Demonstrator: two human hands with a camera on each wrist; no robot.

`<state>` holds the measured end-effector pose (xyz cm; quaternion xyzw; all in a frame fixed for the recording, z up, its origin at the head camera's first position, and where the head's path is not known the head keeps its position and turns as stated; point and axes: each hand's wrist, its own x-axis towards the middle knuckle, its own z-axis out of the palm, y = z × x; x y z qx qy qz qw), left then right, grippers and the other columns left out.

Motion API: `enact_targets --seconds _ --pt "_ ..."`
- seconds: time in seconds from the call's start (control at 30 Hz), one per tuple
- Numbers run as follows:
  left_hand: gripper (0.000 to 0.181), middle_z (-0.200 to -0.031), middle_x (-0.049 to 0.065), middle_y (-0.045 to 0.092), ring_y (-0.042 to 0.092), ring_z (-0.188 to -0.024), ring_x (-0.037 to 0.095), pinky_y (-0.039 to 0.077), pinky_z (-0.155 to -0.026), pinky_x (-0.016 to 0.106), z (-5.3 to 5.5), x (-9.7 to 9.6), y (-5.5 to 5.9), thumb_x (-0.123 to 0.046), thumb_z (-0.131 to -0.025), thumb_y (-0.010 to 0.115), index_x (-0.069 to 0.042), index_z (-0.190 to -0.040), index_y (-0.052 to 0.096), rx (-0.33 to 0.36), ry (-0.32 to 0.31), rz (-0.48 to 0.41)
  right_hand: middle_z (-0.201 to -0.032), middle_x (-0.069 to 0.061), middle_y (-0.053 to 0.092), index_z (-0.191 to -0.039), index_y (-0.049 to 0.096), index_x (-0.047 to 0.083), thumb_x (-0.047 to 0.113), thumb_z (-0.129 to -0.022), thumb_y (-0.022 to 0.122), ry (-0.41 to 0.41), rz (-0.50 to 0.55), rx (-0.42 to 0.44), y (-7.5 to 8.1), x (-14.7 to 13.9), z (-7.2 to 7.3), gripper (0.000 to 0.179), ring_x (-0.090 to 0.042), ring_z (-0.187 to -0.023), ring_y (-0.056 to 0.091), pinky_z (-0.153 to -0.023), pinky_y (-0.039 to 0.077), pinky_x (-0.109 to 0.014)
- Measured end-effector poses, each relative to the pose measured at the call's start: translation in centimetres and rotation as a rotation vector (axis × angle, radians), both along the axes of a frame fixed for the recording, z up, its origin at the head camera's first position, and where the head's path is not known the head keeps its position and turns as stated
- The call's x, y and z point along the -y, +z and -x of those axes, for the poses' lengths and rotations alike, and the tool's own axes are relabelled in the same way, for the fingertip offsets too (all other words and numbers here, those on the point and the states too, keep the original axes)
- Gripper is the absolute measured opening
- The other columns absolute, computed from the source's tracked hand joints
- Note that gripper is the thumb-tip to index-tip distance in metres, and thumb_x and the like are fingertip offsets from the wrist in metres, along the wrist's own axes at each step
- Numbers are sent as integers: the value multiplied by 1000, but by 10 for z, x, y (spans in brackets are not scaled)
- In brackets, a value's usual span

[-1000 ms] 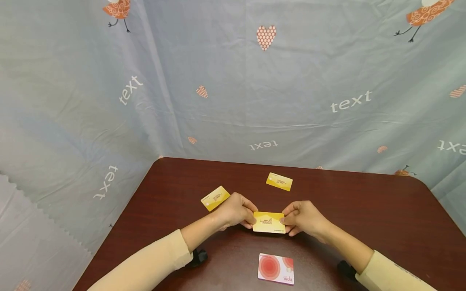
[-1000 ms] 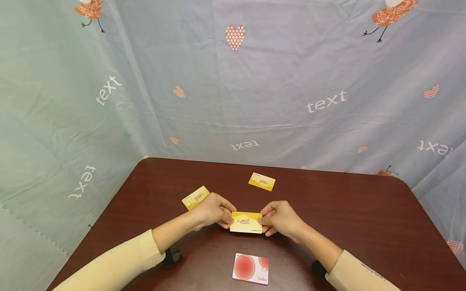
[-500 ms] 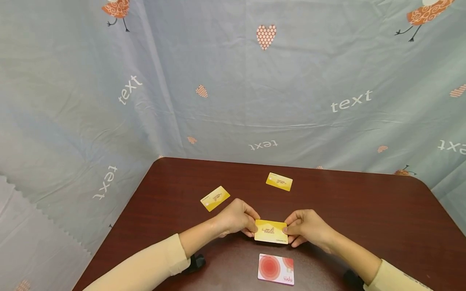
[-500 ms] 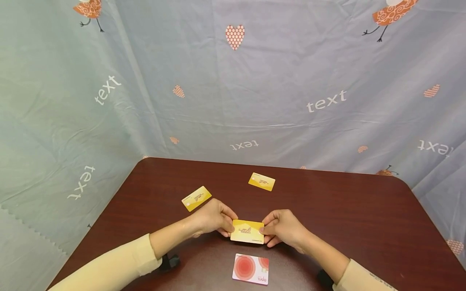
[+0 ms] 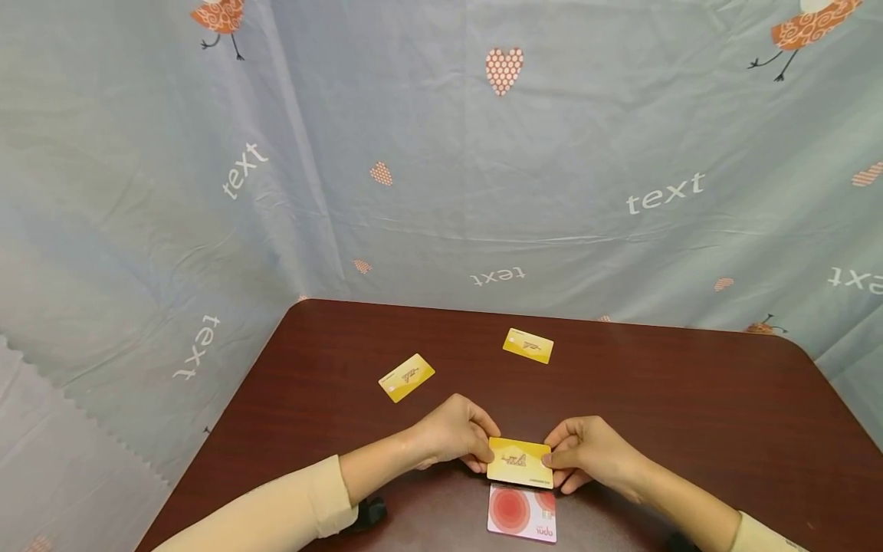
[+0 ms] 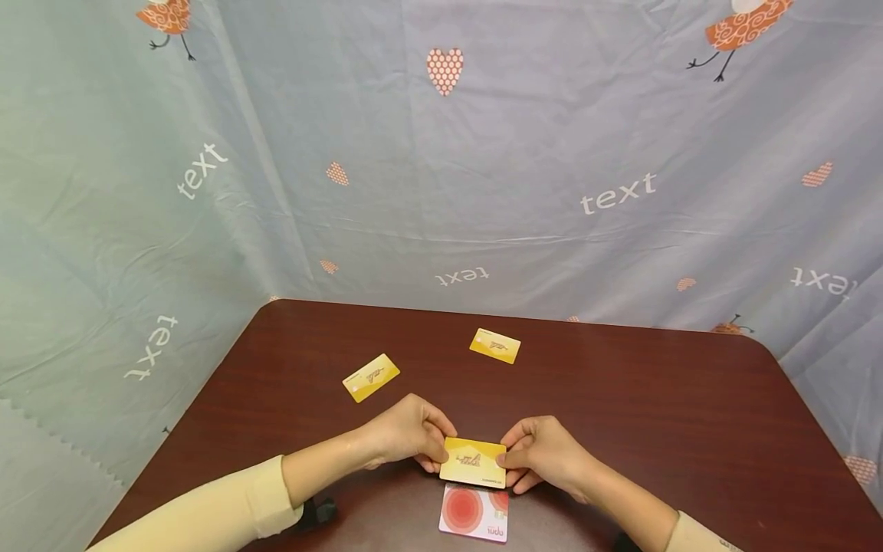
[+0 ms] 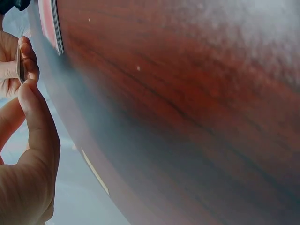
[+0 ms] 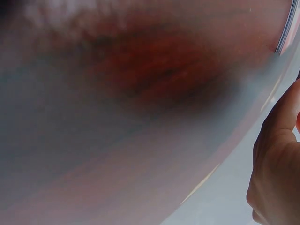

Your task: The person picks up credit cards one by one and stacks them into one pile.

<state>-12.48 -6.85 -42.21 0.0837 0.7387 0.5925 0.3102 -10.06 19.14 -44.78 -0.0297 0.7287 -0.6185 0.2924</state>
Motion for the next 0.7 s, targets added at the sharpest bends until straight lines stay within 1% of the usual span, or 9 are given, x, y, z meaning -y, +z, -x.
enact_targets --seconds 0.17,0.43,0.6,0.7 --pt "24 -72 15 72 64 -52 14 59 -52 25 -6 -3 -1 21 -79 73 9 -99 71 2 -17 19 -87 -15 72 -107 63 -8 7 -91 80 17 7 13 -1 -3 -7 27 -19 -67 73 -61 63 -32" --pt "23 -70 15 71 63 -52 14 58 -50 24 -15 -4 -7 22 -79 72 8 -96 72 3 -50 12 -82 -14 72 -102 65 -7 7 -92 78 35 13 18 -5 -5 -16 22 -18 -65 72 -58 62 -30" --pt "23 -68 12 70 62 -51 13 56 -49 22 -19 -5 -10 22 -78 72 6 -94 72 2 -69 13 -79 -14 72 -99 67 -7 8 -92 78 66 14 15 -5 -6 -19 20 -17 -63 72 -56 61 -28" --pt "21 -68 12 70 62 -50 12 55 -47 21 -21 -5 -10 22 -78 71 6 -92 72 0 -75 17 -77 -14 72 -95 68 -7 8 -93 77 89 10 -7 -6 -6 -23 18 -16 -61 71 -54 60 -27"
